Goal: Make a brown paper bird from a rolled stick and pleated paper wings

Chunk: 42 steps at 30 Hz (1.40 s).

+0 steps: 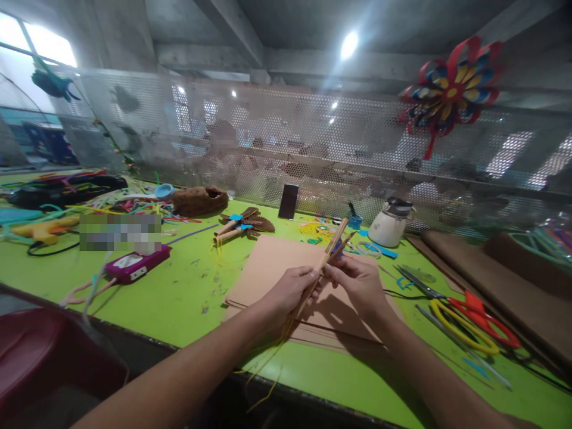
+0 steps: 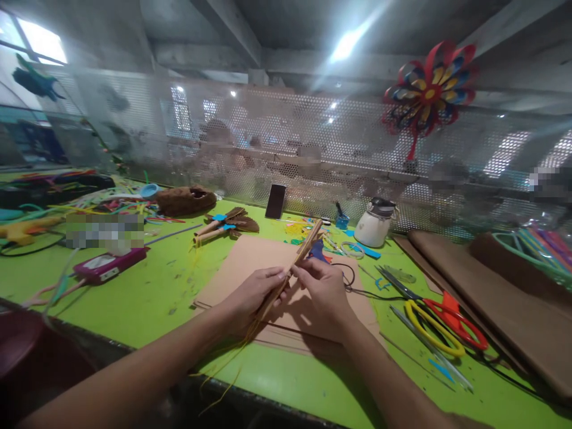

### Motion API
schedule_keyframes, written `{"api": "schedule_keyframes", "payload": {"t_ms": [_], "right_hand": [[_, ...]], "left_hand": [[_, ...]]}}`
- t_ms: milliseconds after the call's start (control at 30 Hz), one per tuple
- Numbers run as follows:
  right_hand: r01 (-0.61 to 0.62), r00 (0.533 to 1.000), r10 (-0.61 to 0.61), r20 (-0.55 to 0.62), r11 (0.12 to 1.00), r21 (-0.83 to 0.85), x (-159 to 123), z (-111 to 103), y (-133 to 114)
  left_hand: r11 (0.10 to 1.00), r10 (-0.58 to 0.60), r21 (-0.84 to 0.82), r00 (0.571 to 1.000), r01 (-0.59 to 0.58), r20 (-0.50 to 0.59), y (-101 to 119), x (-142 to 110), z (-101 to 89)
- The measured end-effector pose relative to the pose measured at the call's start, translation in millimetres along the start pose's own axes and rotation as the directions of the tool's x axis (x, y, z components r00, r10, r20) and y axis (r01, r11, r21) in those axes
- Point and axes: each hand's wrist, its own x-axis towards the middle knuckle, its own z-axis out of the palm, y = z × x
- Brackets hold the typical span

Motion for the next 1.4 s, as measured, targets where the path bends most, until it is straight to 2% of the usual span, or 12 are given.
{"api": "schedule_keyframes", "payload": {"t_ms": [133, 267, 433, 533, 733, 967, 1033, 1133, 1267, 1333, 1400], "right_hand": [[0.003, 0.999, -0.002, 0.033, 0.999, -0.037, -1, -1, -1], [0.043, 0.999, -0.04, 0.035, 0.994, -0.102, -3, -1, -1], [0.076, 0.992, -0.061, 0.111, 0.988, -0.137, -8, 5, -7], [0.079, 0.993, -0.065, 0.101, 0.987, -0.142, -9, 8, -9], [-0.011, 0.999, 0.014, 0.05, 0.999, -0.046, -10, 8, -5], [-0.071, 0.995, 0.07, 0.069, 0.997, 0.023, -10, 12, -3], [-0.039, 0.997, 0.038, 0.072, 0.999, 0.011, -10, 12, -3], [0.072, 0.995, -0.067, 0.068, 0.994, -0.084, -9, 11, -5], [0.163, 0.985, -0.154, 0.077, 0.977, -0.139, -5, 1, -8], [0.174, 0.985, -0.172, 0.025, 0.968, -0.179, 2, -11, -5], [0.152, 0.977, -0.187, -0.097, 0.944, -0.293, 13, -29, 5]], "left_hand": [[1.0, -0.003, 0.021, 0.999, 0.002, 0.037, 0, -2, 2.1], [0.998, -0.06, -0.013, 0.997, 0.061, 0.053, 5, -5, 2.7], [0.982, -0.156, -0.103, 0.987, 0.157, 0.026, 12, -9, 1.3], [0.975, -0.194, -0.098, 0.98, 0.197, 0.044, 15, -11, 2.9], [0.998, -0.067, 0.023, 0.996, 0.066, 0.056, 18, -15, 10.6], [0.999, -0.051, 0.023, 0.996, 0.049, 0.077, 14, -12, 8.1], [1.0, -0.01, -0.009, 0.994, 0.011, 0.109, 11, -9, 5.0], [0.998, 0.048, -0.052, 0.987, -0.041, 0.154, 8, -5, 0.0], [0.992, 0.047, -0.119, 0.986, -0.028, 0.16, 9, -4, -2.8], [0.989, 0.028, -0.146, 0.989, -0.007, 0.143, 10, -5, -2.0], [0.983, 0.011, -0.183, 0.993, 0.01, 0.116, 11, -7, -0.6]]}}
